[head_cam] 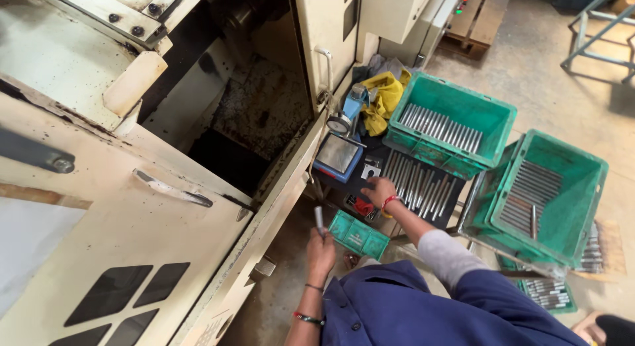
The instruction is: The person measures cylindrical metal rods using a dial caliper, wipes them with a yellow cloth, and places them into a green crate. The person also opens the machine door and places a rod inside the machine before closing the door.
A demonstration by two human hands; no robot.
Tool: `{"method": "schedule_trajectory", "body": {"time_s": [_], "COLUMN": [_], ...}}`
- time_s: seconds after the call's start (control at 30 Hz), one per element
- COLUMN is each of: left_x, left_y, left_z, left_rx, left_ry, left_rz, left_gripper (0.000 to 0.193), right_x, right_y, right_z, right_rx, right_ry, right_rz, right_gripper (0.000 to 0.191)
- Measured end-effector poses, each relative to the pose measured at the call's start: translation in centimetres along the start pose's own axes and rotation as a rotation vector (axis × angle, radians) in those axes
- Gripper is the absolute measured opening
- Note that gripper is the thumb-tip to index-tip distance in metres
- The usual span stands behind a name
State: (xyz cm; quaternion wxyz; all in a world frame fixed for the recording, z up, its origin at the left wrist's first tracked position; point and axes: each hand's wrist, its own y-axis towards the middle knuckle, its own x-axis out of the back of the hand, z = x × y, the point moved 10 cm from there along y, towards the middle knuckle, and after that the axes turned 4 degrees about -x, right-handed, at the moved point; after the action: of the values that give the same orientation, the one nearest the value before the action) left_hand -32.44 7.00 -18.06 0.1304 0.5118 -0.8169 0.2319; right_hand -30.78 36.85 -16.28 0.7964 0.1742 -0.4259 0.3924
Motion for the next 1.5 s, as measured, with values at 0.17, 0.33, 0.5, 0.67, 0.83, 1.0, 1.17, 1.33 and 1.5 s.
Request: {"method": "schedule_trajectory", "body": {"time_s": [0.17, 0.33, 0.5, 0.67, 0.83, 1.0, 1.17, 1.33, 1.5], "left_x": [1.3, 1.6, 1.5, 0.6, -0.9, -0.9, 0.9, 3.5, 6.4], "left_y": [-0.9, -1.8, -1.5, -1.0, 0.3, 0.5, 0.0, -0.5, -2.3], "left_z": [1.4, 4.6, 4.9, 3.3, 1.6, -0.1, -3.1, -7.2, -9.0], "left_rx": [0.044, 0.109, 0.158, 0.155, 0.117, 0.083, 0.085, 0.033, -0.041], "left_ry": [-0.074, -0.115, -0.163, -0.115, -0.070, -0.073, -0.054, -0.134, -0.437], "left_rz": [-0.110, -0.203, -0.265, -0.250, -0.234, -0.250, -0.340, -0.424, -0.538], "left_gripper": [0.015, 0.015, 0.014, 0.016, 0.017, 0.017, 0.026, 0.041, 0.032], "right_x": [1.1, -0.5, -0.9, -1.8, -2.2, -3.2, -9.4, -11.4, -8.5], "right_y": [6.4, 10.3, 12.4, 12.8, 12.9, 10.4, 2.3, -2.7, -5.3], "right_z": [-2.2, -2.1, -2.5, -3.4, -1.8, -0.6, -0.4, 6.4, 11.2], "right_rx": [-0.102, -0.054, -0.037, -0.094, 0.028, 0.154, -0.219, -0.251, -0.185], "right_ry": [-0.223, -0.426, -0.579, -0.474, -0.512, -0.387, 0.679, 1.239, 1.259], "right_rz": [0.079, 0.334, 0.425, 0.534, 0.524, 0.445, 0.830, 0.885, 0.954], "right_gripper": [0.078, 0.098, 0.105, 0.099, 0.093, 0.073, 0.034, 0.022, 0.024]}}
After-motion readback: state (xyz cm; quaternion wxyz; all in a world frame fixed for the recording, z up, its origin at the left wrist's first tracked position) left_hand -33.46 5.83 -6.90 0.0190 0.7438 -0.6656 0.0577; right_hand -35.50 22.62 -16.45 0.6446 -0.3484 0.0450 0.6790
